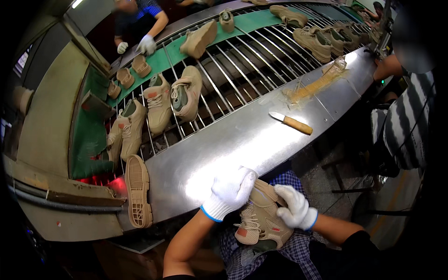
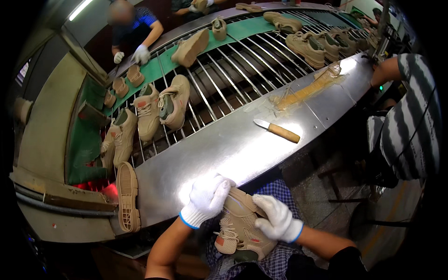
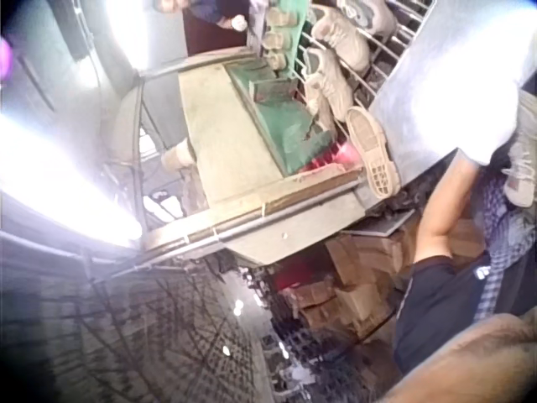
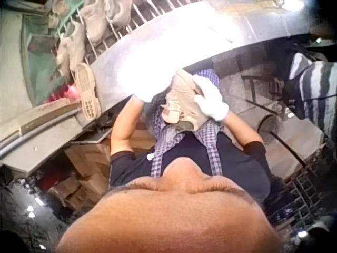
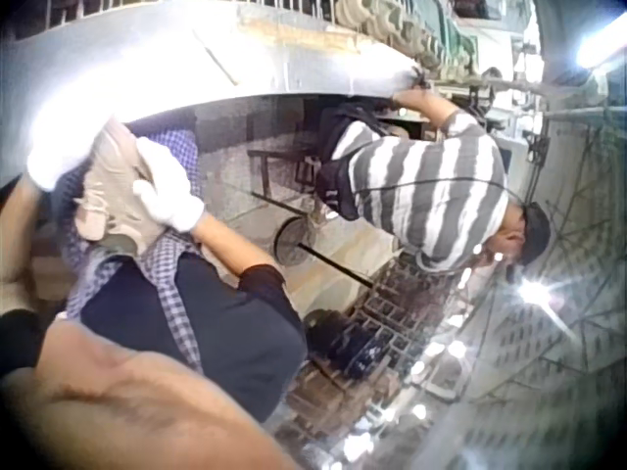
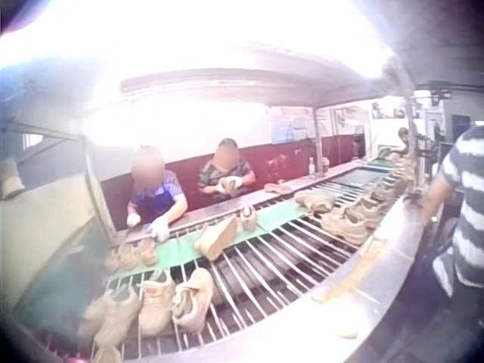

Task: The person cleans and finishes footwear on an assembly line by using a small tool to scrape edges, wiping the surfaces with a cloth, and placing them back onto a conveyor.

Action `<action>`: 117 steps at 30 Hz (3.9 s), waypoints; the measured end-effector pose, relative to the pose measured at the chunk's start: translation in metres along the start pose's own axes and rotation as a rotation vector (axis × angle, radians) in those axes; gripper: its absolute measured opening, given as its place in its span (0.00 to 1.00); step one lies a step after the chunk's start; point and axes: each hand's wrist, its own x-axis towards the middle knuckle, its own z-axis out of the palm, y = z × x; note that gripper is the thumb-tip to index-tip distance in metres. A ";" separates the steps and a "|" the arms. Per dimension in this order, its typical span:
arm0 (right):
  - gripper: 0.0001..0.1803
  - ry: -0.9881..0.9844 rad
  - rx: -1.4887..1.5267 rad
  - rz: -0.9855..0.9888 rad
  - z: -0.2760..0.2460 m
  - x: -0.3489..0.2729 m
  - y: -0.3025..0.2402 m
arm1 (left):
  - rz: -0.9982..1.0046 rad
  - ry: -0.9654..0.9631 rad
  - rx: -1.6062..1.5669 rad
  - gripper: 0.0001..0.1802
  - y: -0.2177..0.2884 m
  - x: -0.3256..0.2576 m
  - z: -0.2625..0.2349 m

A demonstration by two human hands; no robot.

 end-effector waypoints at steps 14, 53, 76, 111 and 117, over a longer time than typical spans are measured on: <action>0.29 -0.438 0.023 0.221 -0.024 0.078 -0.001 | -0.221 0.159 0.081 0.17 0.001 -0.002 0.009; 0.26 -0.642 -0.120 0.142 -0.025 0.136 -0.057 | -0.480 0.624 -0.922 0.15 0.032 -0.043 0.029; 0.38 -0.463 1.044 0.189 -0.093 0.109 -0.038 | -0.767 0.146 -1.483 0.57 0.003 -0.146 0.029; 0.33 -0.445 0.523 0.346 -0.064 -0.013 -0.022 | -0.427 0.154 -0.648 0.24 -0.021 -0.035 0.038; 0.41 -0.388 0.030 0.070 -0.040 0.011 -0.045 | -0.441 0.255 -0.612 0.20 -0.013 -0.010 0.060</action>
